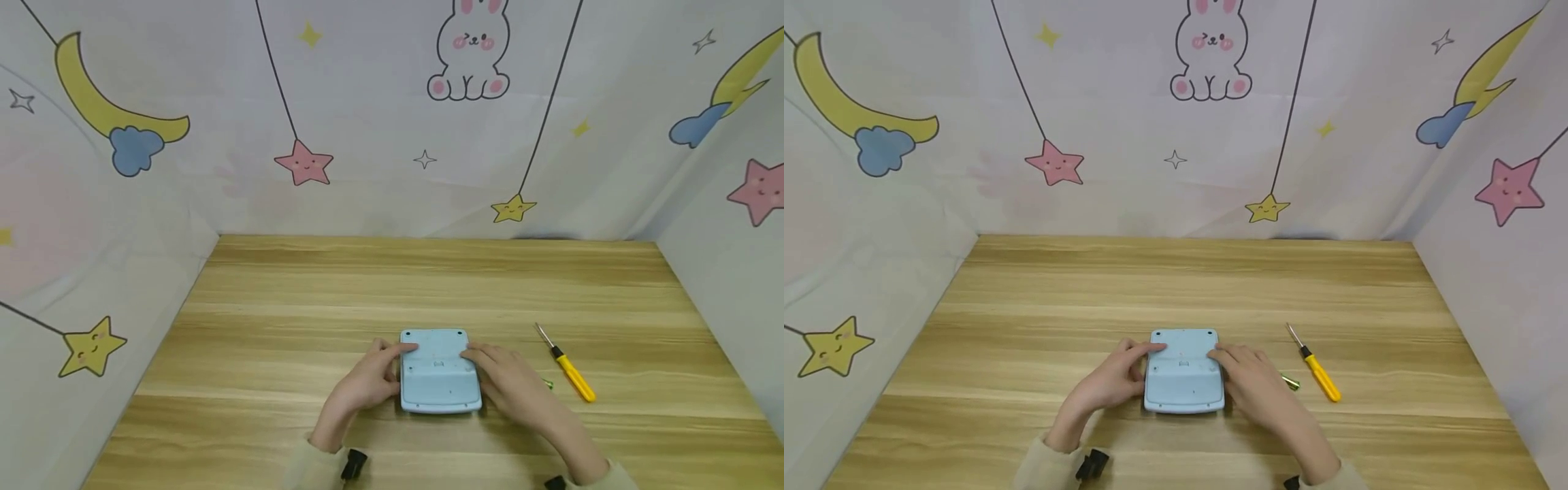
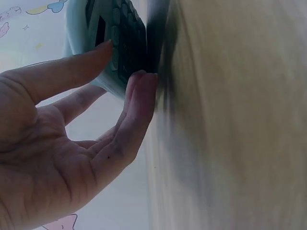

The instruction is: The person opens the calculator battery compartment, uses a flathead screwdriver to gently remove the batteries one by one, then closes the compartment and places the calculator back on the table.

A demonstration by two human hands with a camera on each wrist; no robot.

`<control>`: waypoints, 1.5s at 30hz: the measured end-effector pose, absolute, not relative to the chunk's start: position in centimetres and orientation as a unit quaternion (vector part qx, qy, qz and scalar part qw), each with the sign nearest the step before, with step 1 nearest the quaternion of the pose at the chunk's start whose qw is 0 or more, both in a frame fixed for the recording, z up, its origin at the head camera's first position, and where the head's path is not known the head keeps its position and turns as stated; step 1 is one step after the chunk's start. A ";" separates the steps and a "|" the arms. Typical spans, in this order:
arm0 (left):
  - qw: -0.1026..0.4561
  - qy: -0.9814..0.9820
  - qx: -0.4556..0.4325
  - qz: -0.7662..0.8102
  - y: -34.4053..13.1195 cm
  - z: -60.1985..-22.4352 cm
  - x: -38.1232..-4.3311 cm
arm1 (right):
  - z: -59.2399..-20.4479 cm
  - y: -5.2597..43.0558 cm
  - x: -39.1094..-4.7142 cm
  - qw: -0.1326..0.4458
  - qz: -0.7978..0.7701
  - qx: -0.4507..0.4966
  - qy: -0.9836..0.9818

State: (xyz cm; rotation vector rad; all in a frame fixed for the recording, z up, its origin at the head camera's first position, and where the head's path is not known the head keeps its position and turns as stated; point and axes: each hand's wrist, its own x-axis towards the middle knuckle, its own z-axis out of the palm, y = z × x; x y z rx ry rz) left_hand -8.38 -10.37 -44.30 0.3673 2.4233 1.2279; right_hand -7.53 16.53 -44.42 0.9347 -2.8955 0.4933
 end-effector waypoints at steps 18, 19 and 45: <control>0.090 0.854 0.169 0.484 -11.3 -42.4 -8.4 | -44.1 17.0 -7.6 0.075 0.255 0.318 -0.910; 0.087 0.851 0.170 0.489 -11.4 -42.3 -8.4 | -44.0 17.0 -7.7 0.079 0.261 0.319 -0.908; 0.069 0.847 0.096 0.518 -10.6 -43.0 -8.7 | -43.4 15.0 -8.1 -0.056 0.509 0.087 -0.855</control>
